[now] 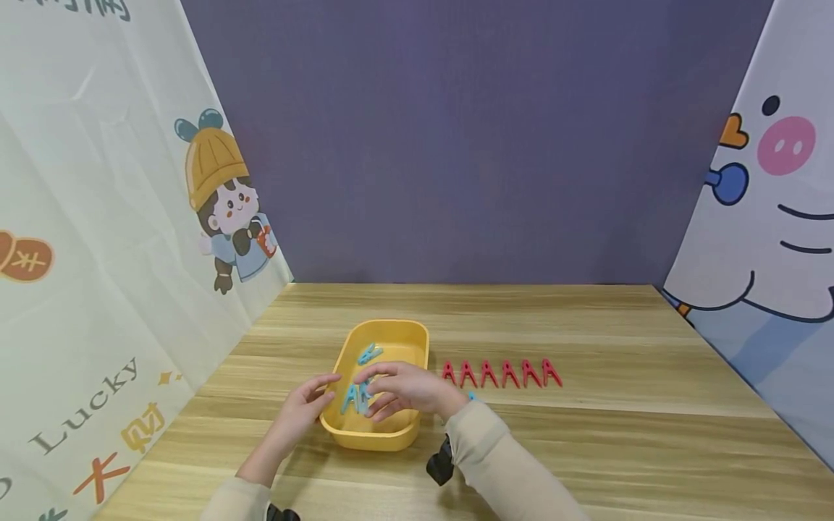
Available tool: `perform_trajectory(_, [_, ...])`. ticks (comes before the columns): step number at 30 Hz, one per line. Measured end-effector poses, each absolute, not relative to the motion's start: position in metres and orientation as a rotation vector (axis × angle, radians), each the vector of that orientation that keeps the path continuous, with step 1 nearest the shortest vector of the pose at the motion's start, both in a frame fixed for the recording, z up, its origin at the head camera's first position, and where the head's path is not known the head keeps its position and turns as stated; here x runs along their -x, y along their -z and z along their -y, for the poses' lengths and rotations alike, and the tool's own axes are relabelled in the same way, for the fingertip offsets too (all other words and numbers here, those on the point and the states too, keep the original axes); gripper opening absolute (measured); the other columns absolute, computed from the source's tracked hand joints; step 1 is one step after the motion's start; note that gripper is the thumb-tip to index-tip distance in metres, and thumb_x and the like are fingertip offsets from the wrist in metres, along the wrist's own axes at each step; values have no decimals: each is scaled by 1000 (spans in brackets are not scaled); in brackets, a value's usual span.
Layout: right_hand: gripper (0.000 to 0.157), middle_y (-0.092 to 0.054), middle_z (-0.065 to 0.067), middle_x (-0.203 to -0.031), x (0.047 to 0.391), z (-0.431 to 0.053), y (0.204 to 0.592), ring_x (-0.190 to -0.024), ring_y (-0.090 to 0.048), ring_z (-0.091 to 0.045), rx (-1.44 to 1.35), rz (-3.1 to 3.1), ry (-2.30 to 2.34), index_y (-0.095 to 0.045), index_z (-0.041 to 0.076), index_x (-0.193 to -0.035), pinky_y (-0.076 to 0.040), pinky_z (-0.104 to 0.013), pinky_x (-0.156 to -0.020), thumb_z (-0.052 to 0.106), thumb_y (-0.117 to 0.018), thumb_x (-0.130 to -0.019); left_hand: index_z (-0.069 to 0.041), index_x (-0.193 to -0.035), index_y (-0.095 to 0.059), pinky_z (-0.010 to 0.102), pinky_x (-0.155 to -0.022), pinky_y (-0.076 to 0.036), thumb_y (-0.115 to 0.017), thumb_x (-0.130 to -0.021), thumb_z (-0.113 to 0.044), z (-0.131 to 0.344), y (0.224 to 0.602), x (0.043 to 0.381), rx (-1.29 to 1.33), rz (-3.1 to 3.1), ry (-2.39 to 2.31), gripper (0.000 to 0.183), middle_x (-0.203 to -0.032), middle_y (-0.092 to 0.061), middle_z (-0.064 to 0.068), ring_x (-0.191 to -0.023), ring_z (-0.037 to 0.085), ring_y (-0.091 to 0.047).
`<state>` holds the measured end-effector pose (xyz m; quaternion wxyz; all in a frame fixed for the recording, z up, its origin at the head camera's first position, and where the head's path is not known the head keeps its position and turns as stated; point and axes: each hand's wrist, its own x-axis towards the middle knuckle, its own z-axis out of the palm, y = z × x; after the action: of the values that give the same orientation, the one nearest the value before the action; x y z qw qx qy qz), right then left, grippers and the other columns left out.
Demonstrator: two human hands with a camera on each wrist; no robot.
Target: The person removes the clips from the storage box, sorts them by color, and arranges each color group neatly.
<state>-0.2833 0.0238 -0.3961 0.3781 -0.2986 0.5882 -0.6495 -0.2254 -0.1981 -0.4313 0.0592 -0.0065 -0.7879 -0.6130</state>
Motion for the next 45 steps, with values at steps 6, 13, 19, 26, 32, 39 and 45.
perform_trajectory(6, [35,-58,-15,-101,283,-29,397,-80,-64,-26,743,-1543,1692,-47,-6,-120,-52,-42,-74,13,-55,-91,-1,-121,-55,28,-58,-49,-52,-90,0,198,430,225,14,2397,1868,32,-119,-53,25,-84,29,-59])
perform_trajectory(13, [22,-60,-10,-93,283,-38,395,-74,-61,-19,723,-1587,1700,-52,1,-110,-53,-30,-64,8,-57,-90,0,-121,-55,26,-57,-48,-52,-90,1,198,431,225,4,2389,1877,32,-118,-53,25,-82,28,-58])
perform_trajectory(19, [33,-61,-8,-86,283,-47,391,-72,-59,-18,724,-1576,1710,-46,0,-122,-52,-27,-61,5,-56,-91,1,-121,-55,27,-57,-48,-52,-89,2,197,431,225,6,2381,1872,31,-118,-53,25,-83,29,-58])
perform_trajectory(26, [53,-60,-10,-82,283,-55,393,-71,-60,-19,694,-1616,1724,-36,6,-137,-52,-30,-62,5,-58,-89,1,-121,-55,28,-58,-49,-53,-90,0,198,430,224,9,2392,1861,32,-127,-48,23,-89,31,-57])
perform_trajectory(32, [51,-60,-11,-83,284,-60,394,-73,-60,-19,688,-1638,1729,-38,5,-135,-52,-29,-62,6,-58,-89,0,-124,-53,30,-60,-49,-54,-91,-4,198,428,222,28,2415,1849,34,-131,-44,23,-91,31,-57])
perform_trajectory(39, [50,-60,-11,-83,284,-64,393,-74,-60,-20,686,-1636,1737,-39,3,-134,-52,-31,-64,6,-59,-89,0,-124,-54,37,-65,-51,-54,-91,-5,198,429,222,30,2409,1847,33,-133,-43,22,-97,33,-55])
perform_trajectory(45, [51,-58,-11,-87,284,-70,390,-73,-60,-20,680,-1612,1764,-35,3,-136,-52,-30,-63,1,-55,-89,0,-123,-54,35,-64,-51,-55,-90,-4,198,430,222,27,2404,1842,33,-132,-43,22,-95,32,-55])
